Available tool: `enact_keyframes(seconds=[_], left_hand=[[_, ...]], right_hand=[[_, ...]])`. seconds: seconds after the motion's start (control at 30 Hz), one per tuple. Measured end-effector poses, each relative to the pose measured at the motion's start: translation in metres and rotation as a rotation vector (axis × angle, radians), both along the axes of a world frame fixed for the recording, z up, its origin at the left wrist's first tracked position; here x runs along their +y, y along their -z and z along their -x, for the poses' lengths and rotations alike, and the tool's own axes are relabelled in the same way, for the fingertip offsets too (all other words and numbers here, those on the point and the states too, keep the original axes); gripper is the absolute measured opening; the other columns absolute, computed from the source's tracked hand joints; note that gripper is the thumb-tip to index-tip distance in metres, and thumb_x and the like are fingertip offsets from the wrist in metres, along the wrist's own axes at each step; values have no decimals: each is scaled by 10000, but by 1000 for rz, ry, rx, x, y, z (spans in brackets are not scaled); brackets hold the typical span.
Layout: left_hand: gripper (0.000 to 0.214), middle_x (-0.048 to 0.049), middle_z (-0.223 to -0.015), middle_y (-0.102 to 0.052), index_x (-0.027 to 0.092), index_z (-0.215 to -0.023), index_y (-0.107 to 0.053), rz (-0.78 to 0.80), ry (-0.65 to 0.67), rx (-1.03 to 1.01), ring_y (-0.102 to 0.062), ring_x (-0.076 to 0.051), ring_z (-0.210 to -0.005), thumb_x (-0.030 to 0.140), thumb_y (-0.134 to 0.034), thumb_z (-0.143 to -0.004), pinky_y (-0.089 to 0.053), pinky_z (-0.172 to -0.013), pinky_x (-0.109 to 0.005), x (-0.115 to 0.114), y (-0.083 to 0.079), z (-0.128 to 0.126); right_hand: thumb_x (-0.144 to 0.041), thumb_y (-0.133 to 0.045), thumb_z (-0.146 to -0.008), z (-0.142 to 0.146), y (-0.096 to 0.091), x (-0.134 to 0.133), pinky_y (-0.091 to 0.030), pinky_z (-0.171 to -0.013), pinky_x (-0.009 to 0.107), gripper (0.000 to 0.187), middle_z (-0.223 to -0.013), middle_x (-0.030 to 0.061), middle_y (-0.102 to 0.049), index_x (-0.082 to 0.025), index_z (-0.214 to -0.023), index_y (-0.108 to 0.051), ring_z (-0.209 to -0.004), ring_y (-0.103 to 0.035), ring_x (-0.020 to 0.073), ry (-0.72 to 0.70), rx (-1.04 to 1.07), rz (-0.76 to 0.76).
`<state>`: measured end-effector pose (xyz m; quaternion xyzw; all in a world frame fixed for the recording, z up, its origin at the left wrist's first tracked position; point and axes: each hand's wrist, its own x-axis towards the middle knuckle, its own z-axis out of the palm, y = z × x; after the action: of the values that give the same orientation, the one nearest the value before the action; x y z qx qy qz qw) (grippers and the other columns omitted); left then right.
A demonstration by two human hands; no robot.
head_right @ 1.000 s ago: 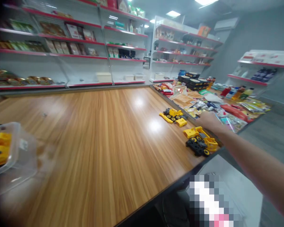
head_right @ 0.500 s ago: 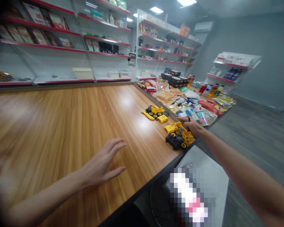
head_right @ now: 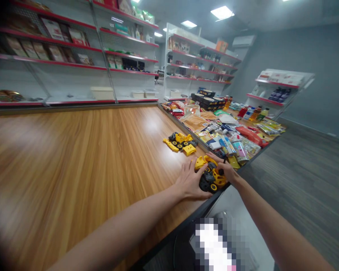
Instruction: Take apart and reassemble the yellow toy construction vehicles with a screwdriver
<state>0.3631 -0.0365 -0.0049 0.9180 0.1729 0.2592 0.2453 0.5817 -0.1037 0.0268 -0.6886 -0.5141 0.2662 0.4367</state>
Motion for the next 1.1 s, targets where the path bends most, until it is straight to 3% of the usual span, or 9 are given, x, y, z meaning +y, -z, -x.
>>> enact_keyframes(seconds=[0.17, 0.37, 0.47, 0.63, 0.9, 1.0, 1.1], left_hand=[[1012, -157, -1521, -302, 238, -1378, -485, -36, 36, -5, -172, -474, -1420, 733, -712, -525, -192, -1139, -642, 1, 2, -3], [934, -145, -1507, -343, 232, -1361, -505, -56, 42, -3, -200, -466, -1420, 671, -714, -564, -195, -1152, -632, 2, 4, 44], [882, -135, -1508, -353, 242, -1355, -509, -63, 26, 0, -232, -452, -1418, 594, -739, -580, -186, -1165, -615, 5, 2, 84], [861, -153, -1502, -369, 210, -1352, -504, -74, -62, 32, -235, -432, -1430, 516, -765, -591, -200, -1176, -598, 14, -2, 174], [809, -164, -1508, -355, 186, -1360, -480, -115, -314, 115, -214, -365, -1461, 426, -759, -640, -198, -1201, -569, 26, -6, 334], [839, -154, -1522, -337, 204, -1379, -462, -100, -375, 151, -194, -373, -1468, 426, -776, -634, -185, -1199, -588, 26, -5, 373], [874, -151, -1548, -289, 214, -1398, -444, -73, -404, 173, -153, -373, -1480, 462, -789, -634, -180, -1200, -585, 26, -5, 391]], right_hand=[[-245, -463, -643, 0, 11, -1, -227, -1182, 468, 615, -1379, -1, -589, -243, -1212, -698, -1414, -350, 318, 15, 97, -12], [-235, -467, -652, 49, 13, 1, -280, -1163, 454, 565, -1423, -6, -547, -238, -1149, -736, -1404, -365, 323, 11, 160, -38], [-222, -474, -652, 93, 11, 6, -202, -1195, 451, 544, -1446, -21, -521, -244, -1123, -746, -1422, -330, 305, -7, 150, -62], [-211, -495, -668, 185, 11, 32, -213, -1184, 476, 530, -1486, -6, -468, -245, -1140, -735, -1413, -335, 312, -72, 149, -49], [-201, -487, -710, 344, 12, 96, -292, -1153, 417, 518, -1501, -1, -441, -243, -1173, -714, -1399, -349, 285, -355, 192, 6], [-201, -481, -715, 386, 13, 110, -303, -1144, 421, 530, -1511, 20, -426, -219, -1198, -699, -1361, -403, 296, -436, 200, 37], [-209, -471, -722, 401, 6, 117, -308, -1137, 439, 549, -1504, 27, -435, -209, -1231, -678, -1352, -416, 308, -492, 178, 73]])
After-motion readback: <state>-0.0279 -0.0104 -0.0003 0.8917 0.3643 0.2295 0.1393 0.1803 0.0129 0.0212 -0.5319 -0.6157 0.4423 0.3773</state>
